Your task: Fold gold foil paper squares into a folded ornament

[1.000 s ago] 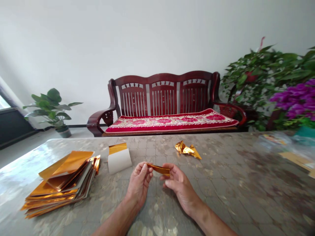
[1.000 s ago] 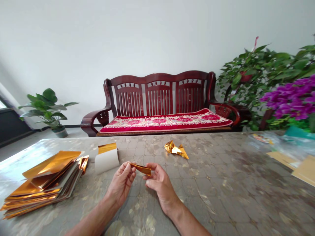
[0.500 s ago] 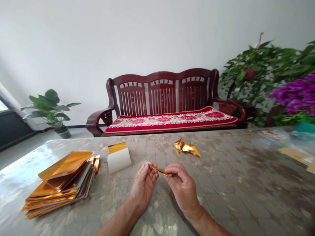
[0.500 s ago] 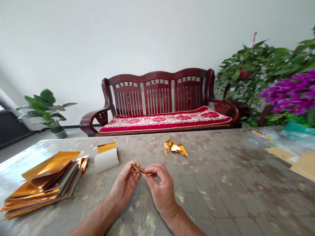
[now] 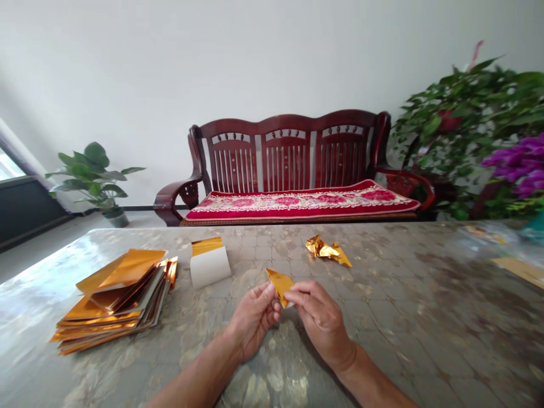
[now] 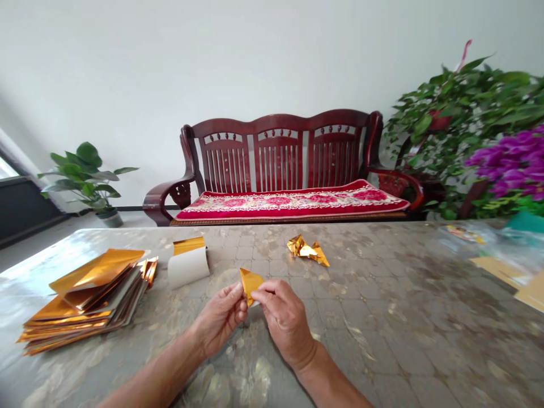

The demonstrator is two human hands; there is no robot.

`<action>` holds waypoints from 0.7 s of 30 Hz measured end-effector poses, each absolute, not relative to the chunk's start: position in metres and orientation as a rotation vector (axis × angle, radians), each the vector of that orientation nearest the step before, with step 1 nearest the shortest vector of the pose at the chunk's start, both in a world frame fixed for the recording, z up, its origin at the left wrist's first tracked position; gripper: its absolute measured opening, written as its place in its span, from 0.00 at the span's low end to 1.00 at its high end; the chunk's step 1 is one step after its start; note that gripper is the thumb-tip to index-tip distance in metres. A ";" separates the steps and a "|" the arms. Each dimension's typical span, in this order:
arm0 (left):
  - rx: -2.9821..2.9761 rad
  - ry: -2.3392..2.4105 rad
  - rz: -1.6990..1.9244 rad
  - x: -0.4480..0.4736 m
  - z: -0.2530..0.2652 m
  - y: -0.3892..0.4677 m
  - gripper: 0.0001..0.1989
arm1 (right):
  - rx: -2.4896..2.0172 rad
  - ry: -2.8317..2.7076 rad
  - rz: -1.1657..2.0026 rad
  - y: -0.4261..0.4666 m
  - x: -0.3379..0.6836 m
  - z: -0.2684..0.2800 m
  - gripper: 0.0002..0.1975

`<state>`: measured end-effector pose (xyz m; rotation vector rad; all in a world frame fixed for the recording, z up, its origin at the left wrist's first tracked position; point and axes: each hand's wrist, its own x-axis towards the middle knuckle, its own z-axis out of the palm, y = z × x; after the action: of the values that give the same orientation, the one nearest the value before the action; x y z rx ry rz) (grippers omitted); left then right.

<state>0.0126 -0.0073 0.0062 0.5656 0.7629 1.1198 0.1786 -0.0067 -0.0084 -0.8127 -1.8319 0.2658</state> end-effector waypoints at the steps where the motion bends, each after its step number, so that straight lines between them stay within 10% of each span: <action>1: 0.584 0.769 1.101 0.012 0.007 -0.008 0.18 | -0.803 -1.861 0.254 -0.007 0.180 -0.009 0.17; 21: 0.768 1.048 1.134 0.016 0.008 -0.007 0.22 | -0.871 -2.073 0.222 0.004 0.186 -0.007 0.07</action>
<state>0.0165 -0.0071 0.0080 0.7681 1.0475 1.1344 0.1856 0.0039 -0.0070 -0.8710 -2.0727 0.2224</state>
